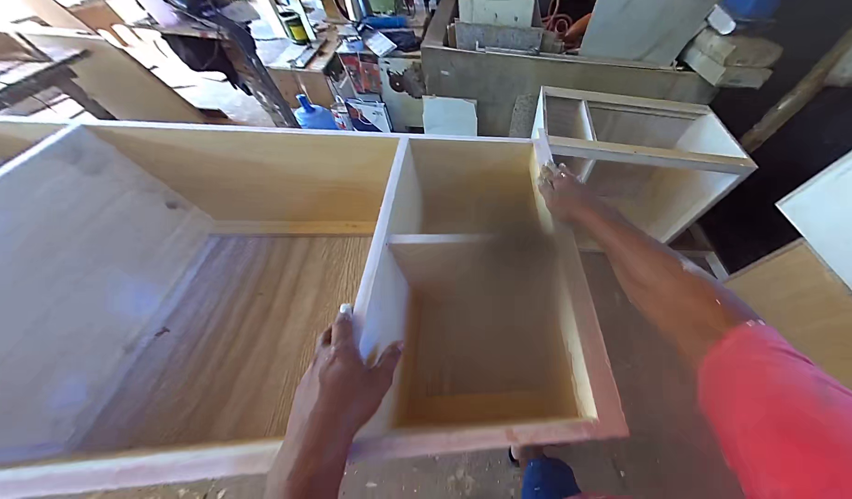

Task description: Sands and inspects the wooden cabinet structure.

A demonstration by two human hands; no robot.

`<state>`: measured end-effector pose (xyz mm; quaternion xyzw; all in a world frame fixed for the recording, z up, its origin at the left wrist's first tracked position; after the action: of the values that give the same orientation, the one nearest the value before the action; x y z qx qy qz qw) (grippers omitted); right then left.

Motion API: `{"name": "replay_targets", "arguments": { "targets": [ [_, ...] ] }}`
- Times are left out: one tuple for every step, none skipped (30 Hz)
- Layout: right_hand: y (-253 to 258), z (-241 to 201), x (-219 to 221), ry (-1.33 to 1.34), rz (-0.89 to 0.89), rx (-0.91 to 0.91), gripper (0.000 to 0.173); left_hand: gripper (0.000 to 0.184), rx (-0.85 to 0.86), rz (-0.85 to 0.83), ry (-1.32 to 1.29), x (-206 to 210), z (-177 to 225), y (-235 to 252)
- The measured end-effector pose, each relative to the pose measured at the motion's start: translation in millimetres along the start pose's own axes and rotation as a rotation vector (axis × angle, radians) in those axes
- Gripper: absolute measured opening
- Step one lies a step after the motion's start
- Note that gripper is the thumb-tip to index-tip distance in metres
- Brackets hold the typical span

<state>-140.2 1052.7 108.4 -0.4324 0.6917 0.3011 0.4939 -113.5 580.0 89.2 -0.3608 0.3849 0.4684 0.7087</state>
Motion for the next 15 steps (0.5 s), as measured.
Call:
{"name": "replay_targets", "arguments": {
  "targets": [
    [-39.4,-4.7,2.3,0.007,0.005,-0.023,0.062,0.095,0.008,-0.009,-0.004,0.2,0.5,-0.3],
    [-84.0,-8.5,6.2,0.018,0.022,-0.046,0.062,0.095,0.012,-0.021,-0.013,0.4,2.0,-2.2],
    [-132.4,-13.2,10.6,0.030,0.028,-0.064,0.062,0.096,0.014,-0.025,-0.024,0.2,3.4,-3.5],
    [-183.5,-20.3,13.6,0.033,0.027,-0.082,0.062,0.097,0.012,-0.026,-0.033,-0.7,4.6,-5.1],
    [-237.4,-28.4,16.0,0.027,0.033,-0.100,0.061,0.098,0.013,-0.029,-0.031,-1.2,5.0,-6.4],
    [-288.2,-35.2,19.8,0.012,0.029,-0.104,0.060,0.098,0.025,-0.025,-0.028,-0.9,5.0,-6.7],
    [-330.4,-40.3,23.7,-0.001,0.009,-0.095,0.061,0.098,0.041,-0.016,-0.034,-0.3,5.0,-5.7],
    [-360.8,-42.9,27.3,-0.013,-0.016,-0.070,0.060,0.098,0.050,-0.011,-0.039,0.4,5.2,-4.5],
    [-378.5,-43.9,29.8,-0.028,-0.046,-0.032,0.061,0.098,0.055,-0.010,-0.041,1.1,5.8,-4.0],
    [-382.6,-44.8,30.4,-0.033,-0.073,0.003,0.061,0.098,0.058,-0.011,-0.040,0.9,6.6,-4.0],
    [-375.7,-45.3,30.1,-0.025,-0.100,0.037,0.061,0.098,0.057,-0.015,-0.039,0.2,7.5,-3.9],
    [-359.8,-44.6,28.8,-0.015,-0.111,0.070,0.061,0.098,0.055,-0.016,-0.037,-0.7,8.2,-2.8],
    [-337.8,-42.7,27.3,-0.004,-0.113,0.100,0.061,0.099,0.052,-0.016,-0.034,-0.8,8.0,-1.5],
    [-311.4,-39.4,25.6,0.013,-0.100,0.128,0.060,0.099,0.048,-0.015,-0.030,-0.8,7.3,-0.5],
    [-281.0,-34.7,23.4,0.024,-0.057,0.142,0.060,0.100,0.044,-0.014,-0.030,-0.6,6.5,0.2]
  ]
}}
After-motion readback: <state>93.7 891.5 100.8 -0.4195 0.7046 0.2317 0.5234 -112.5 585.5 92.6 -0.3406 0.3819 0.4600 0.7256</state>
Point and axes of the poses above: each hand's wrist, its own y-axis towards the middle knuckle, its own x-axis out of the palm, z = x × y, the point moved 9 cm from there along y, towards the middle knuckle, and after that the axes turned 1 degree about x, right-handed, at the moved point
